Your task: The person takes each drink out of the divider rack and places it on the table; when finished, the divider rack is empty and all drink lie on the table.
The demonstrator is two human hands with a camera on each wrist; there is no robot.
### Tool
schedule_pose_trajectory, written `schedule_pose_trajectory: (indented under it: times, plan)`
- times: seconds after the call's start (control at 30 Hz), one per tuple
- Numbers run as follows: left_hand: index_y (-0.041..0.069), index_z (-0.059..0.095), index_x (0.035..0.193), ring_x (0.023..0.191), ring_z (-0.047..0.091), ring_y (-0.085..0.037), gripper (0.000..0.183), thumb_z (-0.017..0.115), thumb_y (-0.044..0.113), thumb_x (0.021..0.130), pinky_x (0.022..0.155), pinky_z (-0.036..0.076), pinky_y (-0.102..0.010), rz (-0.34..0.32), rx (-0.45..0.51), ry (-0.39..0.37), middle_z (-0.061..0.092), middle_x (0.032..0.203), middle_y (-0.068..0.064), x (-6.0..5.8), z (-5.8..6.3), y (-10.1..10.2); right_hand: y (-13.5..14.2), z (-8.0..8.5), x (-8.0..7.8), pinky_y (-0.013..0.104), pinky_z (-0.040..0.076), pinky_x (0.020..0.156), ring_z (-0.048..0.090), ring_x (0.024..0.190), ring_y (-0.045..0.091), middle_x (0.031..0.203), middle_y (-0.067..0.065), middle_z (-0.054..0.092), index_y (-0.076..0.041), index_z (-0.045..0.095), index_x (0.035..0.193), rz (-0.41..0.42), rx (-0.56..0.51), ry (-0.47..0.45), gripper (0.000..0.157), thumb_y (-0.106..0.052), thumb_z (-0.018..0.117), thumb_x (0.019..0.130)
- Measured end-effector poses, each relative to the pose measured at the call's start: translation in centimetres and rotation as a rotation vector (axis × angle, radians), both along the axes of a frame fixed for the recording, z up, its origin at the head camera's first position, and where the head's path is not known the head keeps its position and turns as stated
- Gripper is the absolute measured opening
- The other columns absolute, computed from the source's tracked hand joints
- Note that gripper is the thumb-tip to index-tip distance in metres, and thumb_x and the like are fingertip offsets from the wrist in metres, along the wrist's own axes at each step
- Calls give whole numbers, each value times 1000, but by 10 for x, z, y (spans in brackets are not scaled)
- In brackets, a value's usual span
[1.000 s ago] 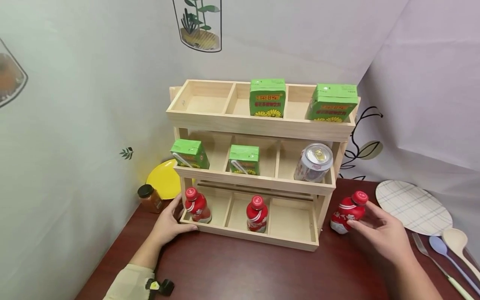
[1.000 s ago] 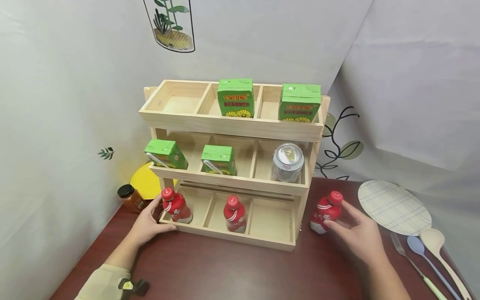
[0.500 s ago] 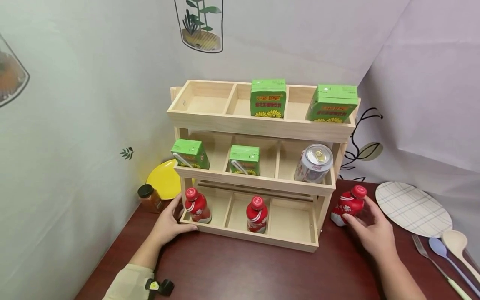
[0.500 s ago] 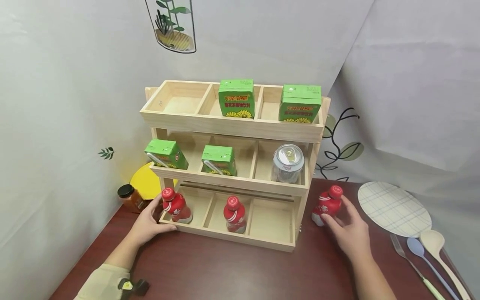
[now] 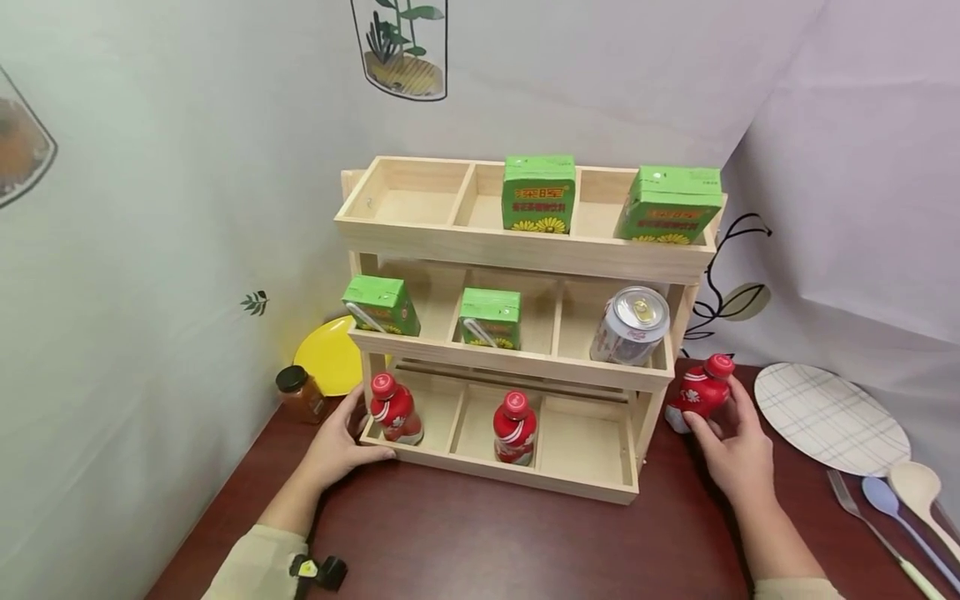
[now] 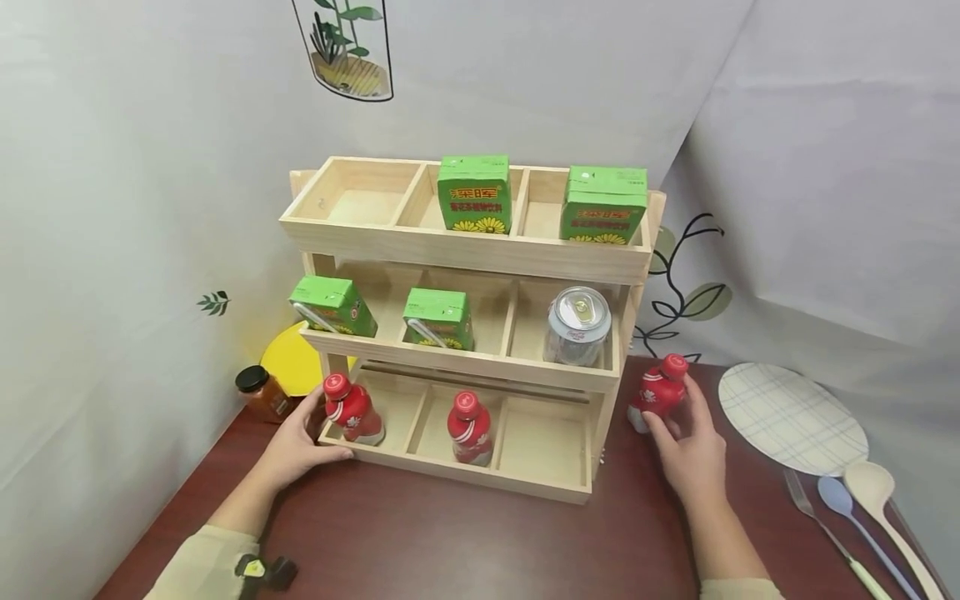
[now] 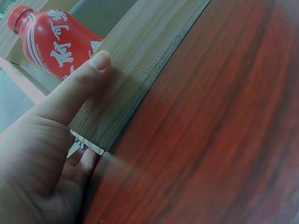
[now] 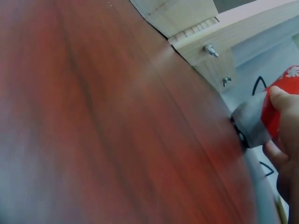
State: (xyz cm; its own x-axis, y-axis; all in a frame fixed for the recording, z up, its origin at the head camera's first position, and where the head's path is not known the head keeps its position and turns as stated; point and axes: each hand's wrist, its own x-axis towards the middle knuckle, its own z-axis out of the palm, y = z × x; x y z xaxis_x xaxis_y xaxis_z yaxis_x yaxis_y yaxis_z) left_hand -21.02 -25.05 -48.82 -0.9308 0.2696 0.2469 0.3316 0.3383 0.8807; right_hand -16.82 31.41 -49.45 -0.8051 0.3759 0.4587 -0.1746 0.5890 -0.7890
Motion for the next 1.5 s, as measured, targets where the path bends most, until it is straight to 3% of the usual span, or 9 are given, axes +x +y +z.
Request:
schedule_pose_trajectory:
  times: [0.2,0.43,0.6,0.83,1.17,1.33,1.5]
  plan:
    - [12,26,152,128,45,-33,112,92,12,62,102,40,-36,-6,8,-5,44,142,-12,1,-1,1,3,-10,-15,11,45,79,56,114,7,134,17,55,-35,32,150,-22,-28,-11,93,0,79,78]
    - [14,26,152,128,45,-32,112,93,14,62,102,38,-43,-7,10,-4,44,142,-11,-1,1,1,4,-15,-38,14,45,81,56,119,33,137,17,53,-41,25,151,-54,0,-1,95,-5,78,81]
    - [14,26,152,127,46,-33,112,93,13,62,102,40,-40,-15,7,-1,44,142,-11,-2,1,0,6,-16,-53,25,48,83,55,119,34,138,16,53,-43,21,151,-57,-8,-18,95,-8,77,82]
    - [13,26,152,130,43,-33,112,92,12,62,102,35,-47,-16,22,-17,43,143,-11,-2,0,0,8,-18,-70,40,47,86,52,124,29,141,15,50,-42,19,152,-82,-18,-62,91,-12,73,86]
    - [11,26,152,132,42,-29,111,92,17,64,104,35,-45,-22,-16,-21,41,146,-10,-5,2,5,15,-15,-80,44,46,88,53,122,33,139,19,51,-36,18,154,-113,-6,-76,87,-13,70,88]
    - [10,26,152,132,41,-30,111,92,16,63,103,34,-45,-11,-13,-23,41,146,-11,-4,2,3,16,-22,-82,39,47,89,54,121,33,140,17,50,-37,15,155,-92,6,-67,92,-12,71,86]
    - [10,26,152,132,42,-31,111,92,14,63,102,35,-45,-9,-5,-25,41,145,-11,-3,1,2,14,-24,-78,34,48,90,55,116,35,141,19,41,-28,18,156,-98,11,-51,97,-8,77,81]
